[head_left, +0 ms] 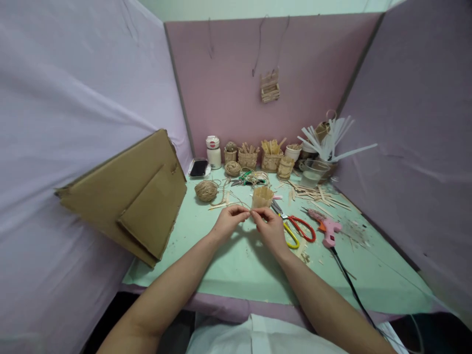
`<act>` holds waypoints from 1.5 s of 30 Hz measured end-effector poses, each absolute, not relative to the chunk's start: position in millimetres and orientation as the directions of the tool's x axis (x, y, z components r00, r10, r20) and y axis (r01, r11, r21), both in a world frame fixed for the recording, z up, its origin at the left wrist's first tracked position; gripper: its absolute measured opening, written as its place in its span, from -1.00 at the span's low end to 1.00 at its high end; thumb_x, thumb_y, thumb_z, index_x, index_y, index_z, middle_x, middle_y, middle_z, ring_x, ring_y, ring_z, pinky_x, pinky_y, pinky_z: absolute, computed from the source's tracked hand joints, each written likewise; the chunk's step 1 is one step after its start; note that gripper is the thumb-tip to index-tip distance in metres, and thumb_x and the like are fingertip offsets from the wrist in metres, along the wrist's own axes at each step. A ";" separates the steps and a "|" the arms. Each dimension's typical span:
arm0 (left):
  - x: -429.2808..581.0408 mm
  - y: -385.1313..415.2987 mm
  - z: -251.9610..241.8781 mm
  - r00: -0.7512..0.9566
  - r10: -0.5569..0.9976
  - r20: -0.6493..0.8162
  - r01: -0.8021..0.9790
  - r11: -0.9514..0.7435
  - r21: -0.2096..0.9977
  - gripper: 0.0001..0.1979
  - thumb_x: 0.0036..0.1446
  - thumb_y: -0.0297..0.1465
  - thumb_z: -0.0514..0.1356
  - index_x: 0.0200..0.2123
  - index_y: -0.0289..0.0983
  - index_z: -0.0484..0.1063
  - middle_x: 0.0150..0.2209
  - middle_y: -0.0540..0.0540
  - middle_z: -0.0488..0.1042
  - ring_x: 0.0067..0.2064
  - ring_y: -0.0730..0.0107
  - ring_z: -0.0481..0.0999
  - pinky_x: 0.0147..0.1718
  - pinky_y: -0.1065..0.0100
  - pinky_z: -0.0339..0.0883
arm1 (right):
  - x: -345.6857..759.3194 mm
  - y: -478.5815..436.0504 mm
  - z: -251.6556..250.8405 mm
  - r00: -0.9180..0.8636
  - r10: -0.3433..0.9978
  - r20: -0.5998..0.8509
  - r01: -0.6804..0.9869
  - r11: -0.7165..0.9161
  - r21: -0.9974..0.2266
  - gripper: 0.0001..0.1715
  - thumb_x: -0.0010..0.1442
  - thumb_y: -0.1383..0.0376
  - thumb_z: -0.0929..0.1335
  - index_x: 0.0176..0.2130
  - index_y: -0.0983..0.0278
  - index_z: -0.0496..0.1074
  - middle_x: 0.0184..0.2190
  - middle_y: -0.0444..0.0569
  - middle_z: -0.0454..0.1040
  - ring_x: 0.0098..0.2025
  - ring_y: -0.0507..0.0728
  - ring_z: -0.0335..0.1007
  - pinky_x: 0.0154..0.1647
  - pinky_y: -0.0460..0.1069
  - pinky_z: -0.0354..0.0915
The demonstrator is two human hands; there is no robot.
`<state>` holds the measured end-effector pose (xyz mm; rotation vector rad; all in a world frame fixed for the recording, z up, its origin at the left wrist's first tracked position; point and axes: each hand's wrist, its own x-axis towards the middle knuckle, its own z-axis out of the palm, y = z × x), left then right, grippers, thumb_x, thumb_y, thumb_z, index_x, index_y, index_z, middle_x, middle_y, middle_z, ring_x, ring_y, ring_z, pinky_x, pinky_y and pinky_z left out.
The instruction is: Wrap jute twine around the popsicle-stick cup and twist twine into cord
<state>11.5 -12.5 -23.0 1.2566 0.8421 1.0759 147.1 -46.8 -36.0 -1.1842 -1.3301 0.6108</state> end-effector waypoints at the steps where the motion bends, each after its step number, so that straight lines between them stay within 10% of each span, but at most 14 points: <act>1: 11.3 -12.7 -22.9 0.320 0.947 0.021 -0.206 0.048 0.977 -0.85 -0.15 -0.40 0.33 -0.47 -0.34 0.47 -0.50 -0.01 0.42 -0.43 0.54 0.34 -0.42 0.48 0.19 | 146.7 -47.7 -35.7 0.214 0.873 0.437 0.293 0.370 -0.882 -0.75 0.12 0.16 0.32 -0.38 0.29 0.47 -0.44 -0.06 0.44 -0.40 0.07 0.33 -0.37 -0.04 0.25; 7: 7.1 -12.6 -21.8 0.554 0.795 -0.248 -0.369 0.502 0.782 -0.80 -0.16 -0.42 0.35 -0.44 -0.37 0.43 -0.51 -0.02 0.37 -0.46 0.58 0.34 -0.48 0.54 0.18 | 143.1 -53.8 -34.1 0.124 0.788 0.604 0.371 0.527 -0.765 -0.82 0.17 0.22 0.30 -0.38 0.26 0.42 -0.40 -0.06 0.38 -0.35 0.06 0.31 -0.40 -0.07 0.25; 16: 9.0 -14.9 -17.8 0.381 0.922 0.074 -0.205 0.007 0.979 -0.73 -0.18 -0.34 0.35 -0.40 -0.33 0.41 -0.43 0.00 0.42 -0.41 0.54 0.34 -0.39 0.45 0.18 | 146.4 -46.1 -32.9 0.163 0.891 0.423 0.255 0.376 -0.891 -0.76 0.11 0.14 0.32 -0.38 0.29 0.40 -0.44 -0.06 0.41 -0.38 0.07 0.29 -0.39 -0.06 0.21; 24: 5.8 -10.1 -20.8 0.308 0.904 0.295 0.153 -0.354 0.923 -0.90 -0.06 -0.45 0.23 -0.44 -0.30 0.33 -0.46 0.02 0.37 -0.40 0.48 0.34 -0.38 0.42 0.19 | 151.5 -46.5 -31.5 0.378 0.885 0.273 -0.039 0.310 -0.950 -0.73 0.08 0.11 0.34 -0.44 0.27 0.32 -0.60 -0.21 0.23 -0.59 -0.04 0.08 -0.58 -0.11 0.07; 45: 5.2 -14.7 -13.2 0.307 0.881 0.360 -0.019 -0.372 0.928 -0.87 0.00 -0.41 0.23 -0.34 -0.30 0.37 -0.34 -0.09 0.45 -0.28 0.40 0.44 -0.26 0.36 0.27 | 154.0 -46.7 -24.9 0.262 0.937 0.231 -0.068 0.257 -0.964 -0.62 0.13 0.02 0.28 -0.40 0.28 0.43 -0.64 -0.19 0.22 -0.62 -0.03 0.09 -0.62 -0.11 0.05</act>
